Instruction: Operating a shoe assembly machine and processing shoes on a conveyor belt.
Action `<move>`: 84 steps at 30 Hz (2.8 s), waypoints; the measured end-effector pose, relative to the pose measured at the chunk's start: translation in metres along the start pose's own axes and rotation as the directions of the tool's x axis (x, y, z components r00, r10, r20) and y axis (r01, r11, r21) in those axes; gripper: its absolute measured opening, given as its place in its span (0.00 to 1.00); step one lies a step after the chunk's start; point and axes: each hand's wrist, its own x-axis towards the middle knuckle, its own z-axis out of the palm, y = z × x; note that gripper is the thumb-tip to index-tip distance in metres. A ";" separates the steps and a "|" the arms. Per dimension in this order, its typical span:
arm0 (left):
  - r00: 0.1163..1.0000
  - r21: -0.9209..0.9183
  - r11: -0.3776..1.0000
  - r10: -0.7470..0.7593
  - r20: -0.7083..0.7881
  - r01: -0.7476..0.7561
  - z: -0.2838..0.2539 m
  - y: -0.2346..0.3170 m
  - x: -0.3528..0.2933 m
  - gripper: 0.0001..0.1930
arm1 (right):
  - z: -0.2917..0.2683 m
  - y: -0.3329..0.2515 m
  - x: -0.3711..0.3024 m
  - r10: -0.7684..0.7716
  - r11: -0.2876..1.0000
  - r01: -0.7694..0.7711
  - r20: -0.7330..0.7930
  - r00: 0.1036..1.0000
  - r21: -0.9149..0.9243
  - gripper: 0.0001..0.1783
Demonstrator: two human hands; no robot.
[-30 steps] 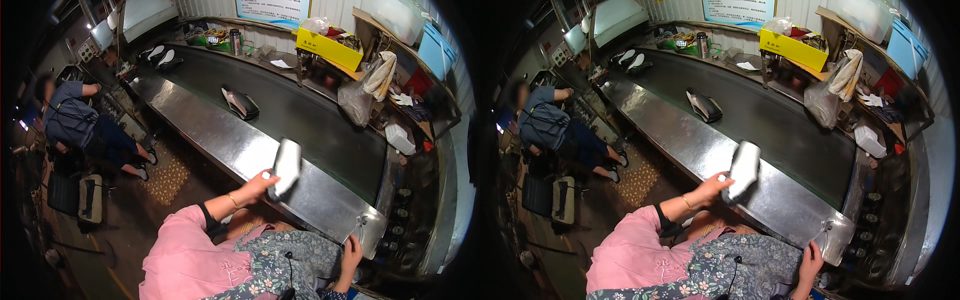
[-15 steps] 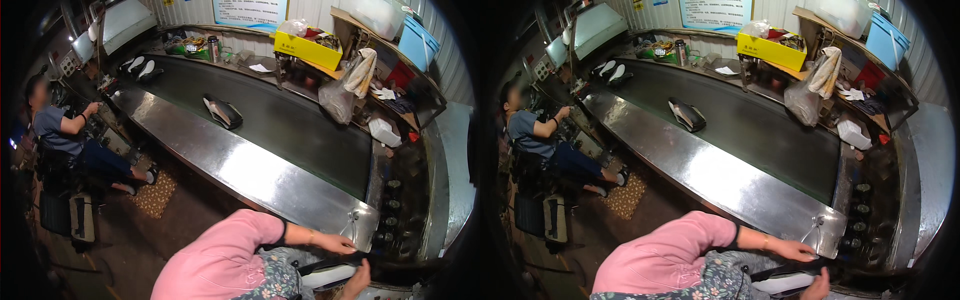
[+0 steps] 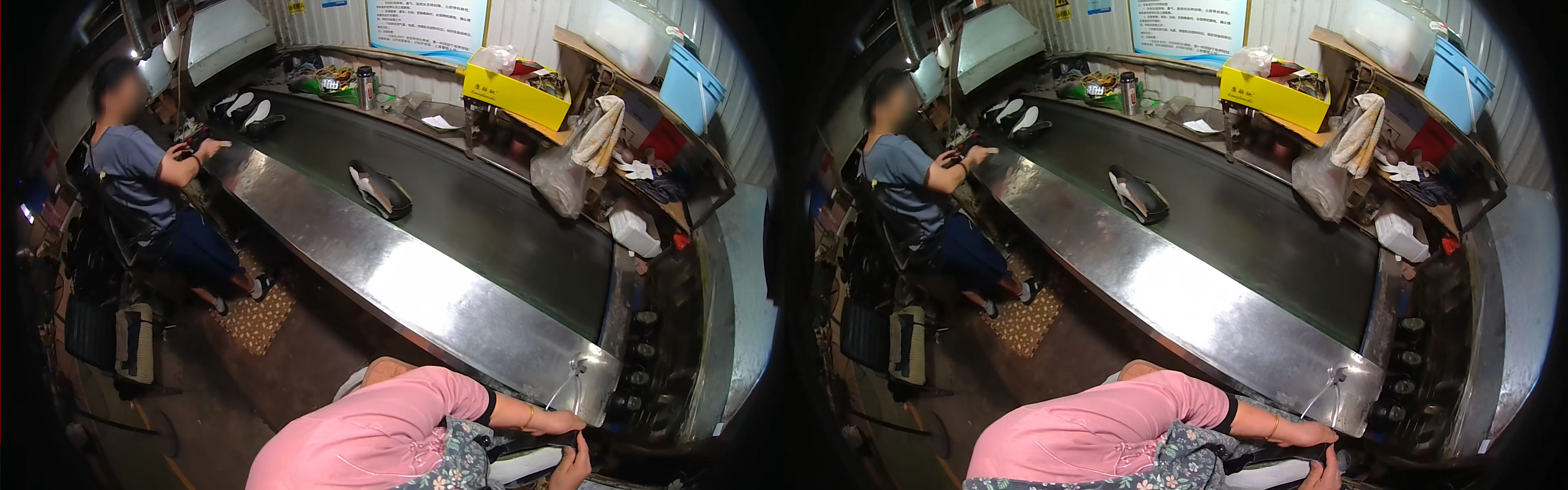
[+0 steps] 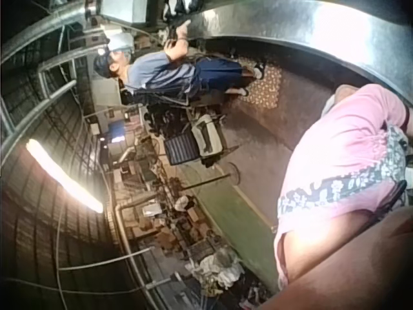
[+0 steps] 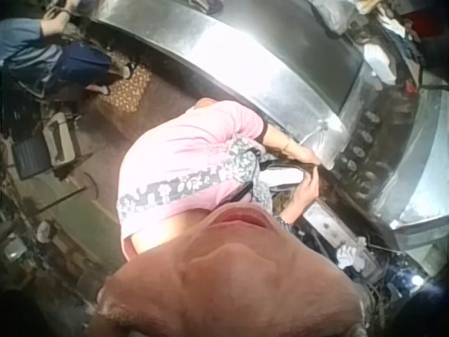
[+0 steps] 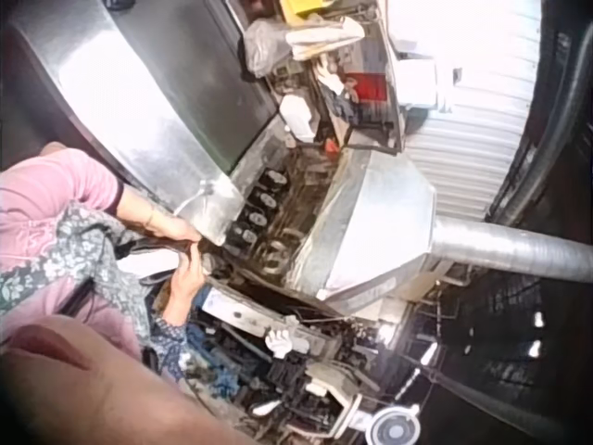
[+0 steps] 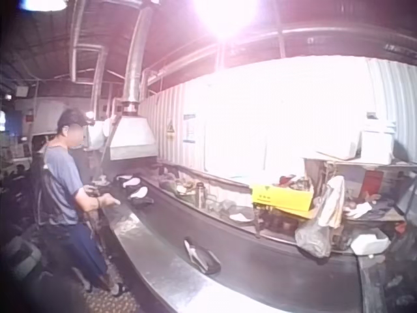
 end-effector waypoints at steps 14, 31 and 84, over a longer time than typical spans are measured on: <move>0.758 0.636 0.489 0.602 0.250 -0.598 0.020 -0.006 -0.038 0.28 | 0.148 0.172 -0.147 0.311 0.949 -0.296 -0.166 0.936 0.110 0.18; 0.992 0.305 0.951 0.015 0.122 -0.052 -0.009 -0.018 -0.012 0.24 | 0.100 0.082 -0.080 0.557 0.814 -0.561 0.072 0.827 0.147 0.34; 0.980 0.251 0.960 -0.081 -0.181 0.126 -0.061 0.056 -0.101 0.48 | -0.051 0.096 -0.053 0.393 0.762 -0.315 -0.016 0.919 0.566 0.21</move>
